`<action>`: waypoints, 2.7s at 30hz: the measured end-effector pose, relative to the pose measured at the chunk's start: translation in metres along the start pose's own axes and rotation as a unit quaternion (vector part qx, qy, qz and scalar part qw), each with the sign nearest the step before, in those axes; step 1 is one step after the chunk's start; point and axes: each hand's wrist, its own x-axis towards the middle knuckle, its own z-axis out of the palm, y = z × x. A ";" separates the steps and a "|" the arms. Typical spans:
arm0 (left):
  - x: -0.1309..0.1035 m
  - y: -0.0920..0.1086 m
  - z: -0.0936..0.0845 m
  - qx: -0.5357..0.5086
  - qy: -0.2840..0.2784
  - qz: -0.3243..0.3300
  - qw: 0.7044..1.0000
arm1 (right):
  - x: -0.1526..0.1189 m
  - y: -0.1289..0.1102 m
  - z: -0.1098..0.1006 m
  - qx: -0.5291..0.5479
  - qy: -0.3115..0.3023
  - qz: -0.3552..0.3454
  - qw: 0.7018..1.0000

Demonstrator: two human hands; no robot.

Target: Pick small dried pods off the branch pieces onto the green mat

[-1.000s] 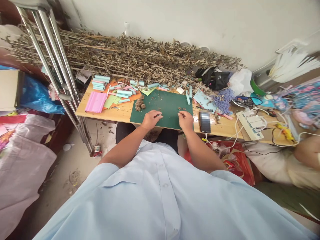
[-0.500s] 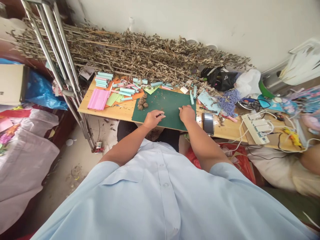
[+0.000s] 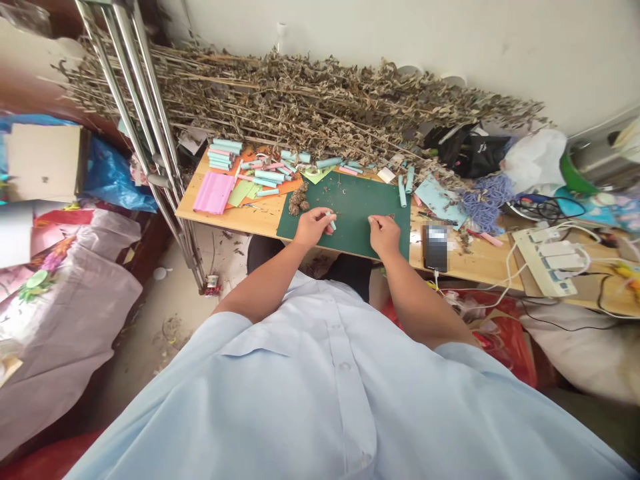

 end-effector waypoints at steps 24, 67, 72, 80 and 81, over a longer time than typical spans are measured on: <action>0.003 0.001 0.002 0.060 0.020 0.057 0.996 | -0.007 -0.005 -0.005 0.189 -0.025 0.148 0.970; -0.006 -0.022 0.002 0.303 -0.074 0.290 0.905 | -0.018 -0.084 -0.005 0.131 -0.068 -0.149 0.978; -0.007 -0.020 0.003 0.314 -0.076 0.283 0.903 | -0.019 -0.080 -0.010 0.108 -0.077 -0.203 0.970; -0.008 -0.017 0.003 0.307 -0.081 0.270 0.909 | -0.016 -0.079 -0.014 0.101 -0.129 -0.129 0.978; -0.008 -0.018 0.003 0.308 -0.080 0.268 0.909 | -0.015 -0.080 -0.013 0.101 -0.133 -0.115 0.979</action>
